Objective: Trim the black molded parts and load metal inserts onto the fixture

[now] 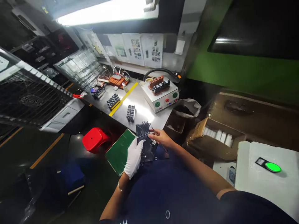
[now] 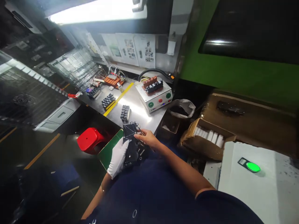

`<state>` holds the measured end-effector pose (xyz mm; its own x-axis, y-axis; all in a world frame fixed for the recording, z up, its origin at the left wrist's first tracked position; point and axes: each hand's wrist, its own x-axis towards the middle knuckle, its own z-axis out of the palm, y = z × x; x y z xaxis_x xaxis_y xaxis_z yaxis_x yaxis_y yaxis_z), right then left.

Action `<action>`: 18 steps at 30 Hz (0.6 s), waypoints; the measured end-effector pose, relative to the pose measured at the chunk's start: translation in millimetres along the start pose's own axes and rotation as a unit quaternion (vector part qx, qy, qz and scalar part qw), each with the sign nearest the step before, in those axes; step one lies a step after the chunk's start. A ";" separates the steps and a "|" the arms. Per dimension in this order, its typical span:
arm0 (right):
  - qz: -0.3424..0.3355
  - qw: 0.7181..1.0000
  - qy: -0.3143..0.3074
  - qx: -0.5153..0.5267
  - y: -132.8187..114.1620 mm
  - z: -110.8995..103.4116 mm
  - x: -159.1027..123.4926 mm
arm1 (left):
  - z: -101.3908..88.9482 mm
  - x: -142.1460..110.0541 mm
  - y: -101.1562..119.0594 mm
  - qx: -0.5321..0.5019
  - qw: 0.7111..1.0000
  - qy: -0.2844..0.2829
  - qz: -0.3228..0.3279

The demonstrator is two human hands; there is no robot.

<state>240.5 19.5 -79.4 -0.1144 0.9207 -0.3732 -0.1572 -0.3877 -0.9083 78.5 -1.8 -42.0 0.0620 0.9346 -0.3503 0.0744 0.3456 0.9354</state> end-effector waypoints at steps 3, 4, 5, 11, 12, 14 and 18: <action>0.022 1.000 0.006 -0.003 -1.8 -36.4 5.0 | 39.8 21.1 -1.7 -0.031 0.999 -0.027 -0.011; 0.031 0.999 0.019 0.003 -1.2 -47.3 7.5 | 52.3 28.7 -3.6 -0.033 0.999 -0.031 -0.014; 0.037 0.999 0.037 0.013 0.1 -57.5 10.1 | 64.0 36.7 -6.1 -0.029 0.999 -0.037 -0.016; 0.035 0.976 0.194 0.097 14.7 -124.1 14.1 | 131.8 94.2 -22.3 0.090 0.985 -0.145 0.001; 0.034 0.966 0.231 0.109 17.6 -139.1 10.5 | 147.3 105.1 -23.1 0.103 0.978 -0.180 0.006; 0.034 0.942 0.309 0.127 23.2 -171.7 -2.4 | 185.7 127.8 -22.6 0.117 0.962 -0.245 0.005; 0.052 0.887 0.437 0.139 35.6 -227.3 -46.5 | 294.9 172.5 -20.4 0.164 0.930 -0.328 -0.039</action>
<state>463.2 -26.8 -137.3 0.6428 0.5148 -0.5673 -0.4406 -0.3573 -0.8235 381.2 127.6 -135.6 0.6285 0.6188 -0.4713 0.3972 0.2656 0.8784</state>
